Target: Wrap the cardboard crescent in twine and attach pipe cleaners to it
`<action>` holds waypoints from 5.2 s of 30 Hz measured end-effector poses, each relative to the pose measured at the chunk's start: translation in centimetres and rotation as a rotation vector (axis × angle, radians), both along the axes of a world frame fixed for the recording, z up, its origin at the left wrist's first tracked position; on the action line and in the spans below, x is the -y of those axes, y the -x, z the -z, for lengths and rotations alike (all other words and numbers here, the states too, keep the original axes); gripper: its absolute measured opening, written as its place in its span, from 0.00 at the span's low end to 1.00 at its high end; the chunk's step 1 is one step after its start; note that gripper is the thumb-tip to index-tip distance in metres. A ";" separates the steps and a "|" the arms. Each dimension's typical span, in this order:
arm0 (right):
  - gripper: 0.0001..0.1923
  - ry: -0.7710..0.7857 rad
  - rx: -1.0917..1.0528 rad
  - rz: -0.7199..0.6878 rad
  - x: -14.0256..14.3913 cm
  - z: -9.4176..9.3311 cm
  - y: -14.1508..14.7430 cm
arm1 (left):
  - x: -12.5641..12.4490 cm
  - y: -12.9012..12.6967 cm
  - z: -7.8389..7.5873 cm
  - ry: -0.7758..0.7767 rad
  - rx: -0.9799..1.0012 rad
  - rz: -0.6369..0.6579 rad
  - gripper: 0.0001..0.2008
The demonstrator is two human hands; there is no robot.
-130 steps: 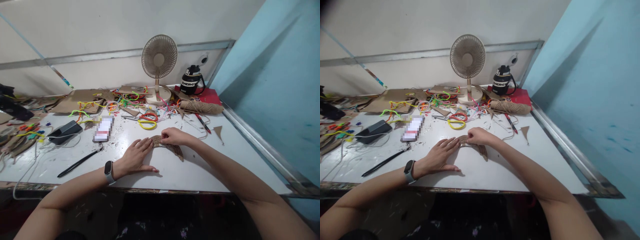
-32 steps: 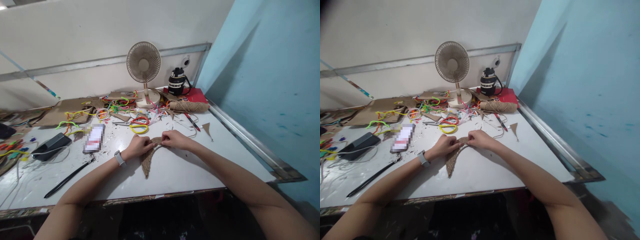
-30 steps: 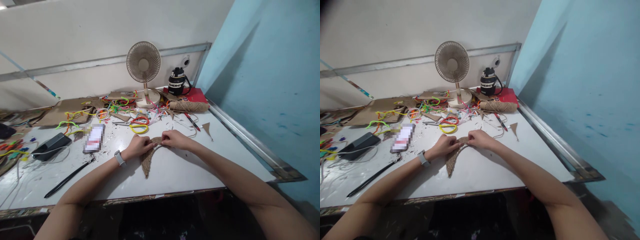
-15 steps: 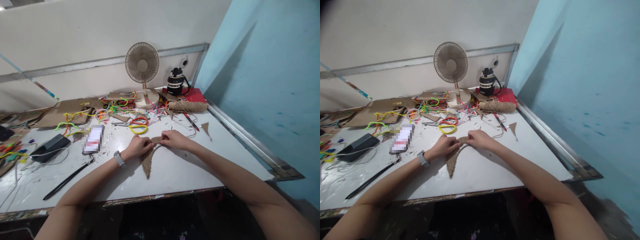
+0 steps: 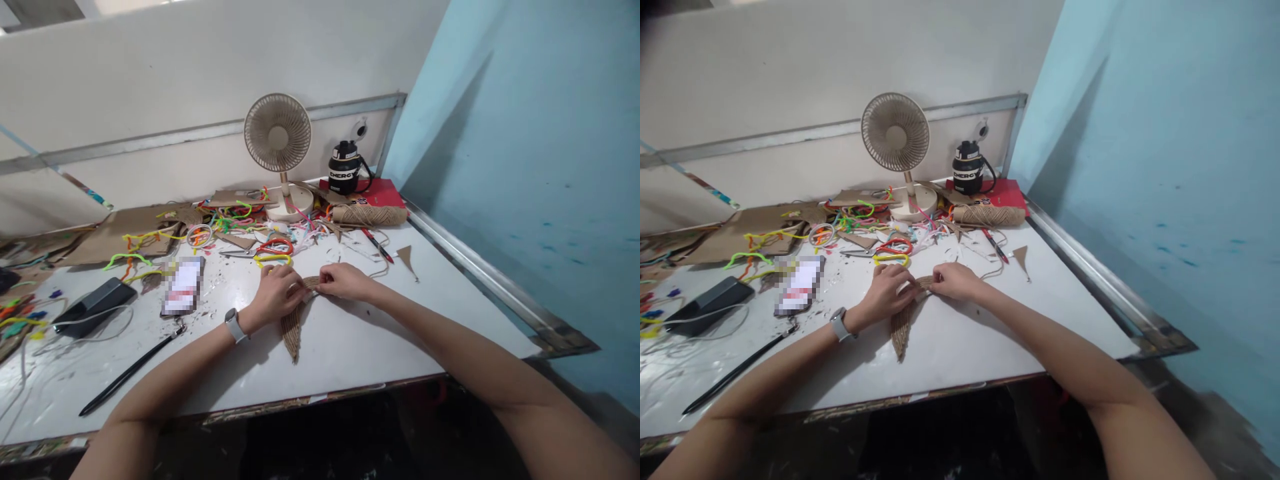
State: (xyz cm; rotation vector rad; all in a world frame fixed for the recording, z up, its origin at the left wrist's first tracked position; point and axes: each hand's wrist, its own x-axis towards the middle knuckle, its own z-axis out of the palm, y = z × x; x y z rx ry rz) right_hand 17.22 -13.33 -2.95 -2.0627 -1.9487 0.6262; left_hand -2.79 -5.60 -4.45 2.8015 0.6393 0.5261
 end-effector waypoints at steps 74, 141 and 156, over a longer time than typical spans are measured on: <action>0.06 0.181 -0.095 -0.076 0.0 -0.6 -2.1 | 2.3 -0.5 0.3 0.008 -0.208 0.250 0.32; 0.32 0.038 0.468 -0.391 -14.1 -2.8 7.0 | -1.3 0.9 1.8 1.568 0.471 0.255 0.18; 0.18 0.027 0.500 -0.171 -15.0 -6.9 6.3 | -0.9 0.9 0.6 1.573 0.527 0.204 0.20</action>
